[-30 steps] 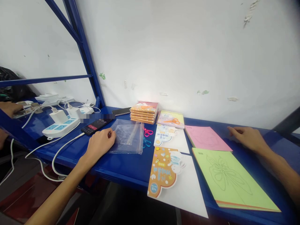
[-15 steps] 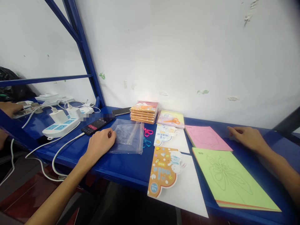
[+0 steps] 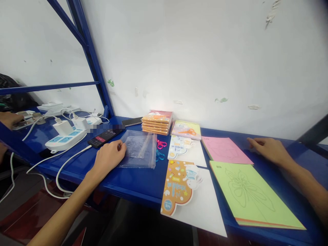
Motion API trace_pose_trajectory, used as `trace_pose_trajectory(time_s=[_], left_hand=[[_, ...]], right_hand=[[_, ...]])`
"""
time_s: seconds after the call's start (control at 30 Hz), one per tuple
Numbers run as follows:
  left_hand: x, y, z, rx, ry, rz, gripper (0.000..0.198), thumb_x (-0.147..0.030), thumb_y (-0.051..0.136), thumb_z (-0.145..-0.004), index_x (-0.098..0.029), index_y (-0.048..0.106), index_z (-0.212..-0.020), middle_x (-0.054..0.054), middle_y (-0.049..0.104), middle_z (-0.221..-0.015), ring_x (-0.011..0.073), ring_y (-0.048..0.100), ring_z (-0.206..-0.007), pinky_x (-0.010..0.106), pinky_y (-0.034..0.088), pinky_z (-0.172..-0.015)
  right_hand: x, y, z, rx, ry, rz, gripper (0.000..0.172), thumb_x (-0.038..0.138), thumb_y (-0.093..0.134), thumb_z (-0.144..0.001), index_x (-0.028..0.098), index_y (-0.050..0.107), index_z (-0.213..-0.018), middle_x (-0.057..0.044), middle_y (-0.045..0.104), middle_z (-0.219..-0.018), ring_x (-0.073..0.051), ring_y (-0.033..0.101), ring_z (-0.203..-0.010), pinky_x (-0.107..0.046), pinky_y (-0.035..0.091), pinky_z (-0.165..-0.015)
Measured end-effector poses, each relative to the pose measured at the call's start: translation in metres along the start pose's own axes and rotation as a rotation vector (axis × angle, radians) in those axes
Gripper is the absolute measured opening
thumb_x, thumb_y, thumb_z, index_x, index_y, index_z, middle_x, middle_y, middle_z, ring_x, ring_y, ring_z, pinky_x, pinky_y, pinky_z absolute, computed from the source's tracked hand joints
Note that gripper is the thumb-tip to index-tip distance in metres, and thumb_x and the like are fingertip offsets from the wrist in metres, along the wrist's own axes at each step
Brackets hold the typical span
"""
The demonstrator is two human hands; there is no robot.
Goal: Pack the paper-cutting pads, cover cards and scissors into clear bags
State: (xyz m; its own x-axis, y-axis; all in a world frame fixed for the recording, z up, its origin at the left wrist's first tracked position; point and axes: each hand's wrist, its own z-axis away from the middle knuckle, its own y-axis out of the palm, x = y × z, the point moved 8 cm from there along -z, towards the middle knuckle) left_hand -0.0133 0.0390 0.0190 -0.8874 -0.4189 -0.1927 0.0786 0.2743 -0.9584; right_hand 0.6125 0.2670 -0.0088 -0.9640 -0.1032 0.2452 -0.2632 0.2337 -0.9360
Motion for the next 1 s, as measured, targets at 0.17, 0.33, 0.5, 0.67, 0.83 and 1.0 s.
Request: trace_pose_trajectory(time_s=[0.17, 0.33, 0.5, 0.67, 0.83, 1.0], left_hand=[[0.0000, 0.0002, 0.0000, 0.000, 0.003, -0.005, 0.034, -0.045, 0.037, -0.094, -0.025, 0.054, -0.072, 0.008, 0.071, -0.078, 0.0315, 0.069, -0.080, 0.033, 0.032, -0.060], [0.0007, 0.0012, -0.0005, 0.000, 0.005, -0.011, 0.034, -0.045, 0.037, -0.094, -0.026, 0.053, -0.071, 0.007, 0.071, -0.077, 0.0315, 0.069, -0.080, 0.032, 0.032, -0.060], [0.0012, 0.0015, -0.0009, -0.001, 0.002, -0.011, 0.034, -0.045, 0.037, -0.094, -0.026, 0.055, -0.072, 0.008, 0.072, -0.078, 0.0319, 0.069, -0.080, 0.033, 0.033, -0.060], [0.0002, 0.0008, -0.0007, 0.000, 0.003, -0.017, 0.036, -0.044, 0.037, -0.095, -0.025, 0.059, -0.074, 0.008, 0.073, -0.078, 0.0321, 0.070, -0.081, 0.033, 0.035, -0.060], [-0.0009, -0.0006, 0.0003, 0.003, 0.006, -0.028, 0.037, -0.044, 0.037, -0.096, -0.025, 0.061, -0.076, 0.008, 0.074, -0.080, 0.0328, 0.071, -0.083, 0.033, 0.036, -0.060], [-0.0009, -0.0010, 0.0005, 0.007, 0.005, -0.039, 0.037, -0.043, 0.037, -0.097, -0.025, 0.064, -0.078, 0.009, 0.076, -0.081, 0.0331, 0.073, -0.085, 0.032, 0.040, -0.062]], right_hand=[[0.0010, 0.0001, 0.0002, 0.013, 0.000, 0.002, 0.056, 0.069, 0.039, -0.084, 0.025, 0.069, -0.066, -0.006, 0.075, -0.070, -0.032, 0.070, -0.072, -0.040, 0.046, -0.068], [0.0004, 0.0019, -0.0009, 0.021, 0.000, 0.001, 0.057, 0.070, 0.039, -0.083, 0.025, 0.071, -0.068, -0.006, 0.077, -0.074, -0.033, 0.071, -0.076, -0.040, 0.047, -0.070], [-0.0002, 0.0025, -0.0007, 0.024, 0.001, 0.001, 0.057, 0.070, 0.039, -0.085, 0.024, 0.071, -0.068, -0.006, 0.077, -0.072, -0.033, 0.071, -0.075, -0.040, 0.047, -0.069], [0.0017, 0.0021, 0.0005, 0.034, 0.002, 0.006, 0.057, 0.069, 0.039, -0.085, 0.024, 0.070, -0.068, -0.006, 0.074, -0.067, -0.032, 0.070, -0.071, -0.039, 0.046, -0.067], [0.0040, 0.0020, 0.0005, 0.042, -0.009, 0.012, 0.056, 0.067, 0.040, -0.086, 0.024, 0.070, -0.067, -0.006, 0.075, -0.069, -0.032, 0.070, -0.072, -0.039, 0.046, -0.068], [0.0034, 0.0021, -0.0004, 0.025, -0.030, 0.012, 0.055, 0.066, 0.041, -0.088, 0.024, 0.070, -0.067, -0.006, 0.076, -0.071, -0.032, 0.071, -0.073, -0.039, 0.048, -0.067]])
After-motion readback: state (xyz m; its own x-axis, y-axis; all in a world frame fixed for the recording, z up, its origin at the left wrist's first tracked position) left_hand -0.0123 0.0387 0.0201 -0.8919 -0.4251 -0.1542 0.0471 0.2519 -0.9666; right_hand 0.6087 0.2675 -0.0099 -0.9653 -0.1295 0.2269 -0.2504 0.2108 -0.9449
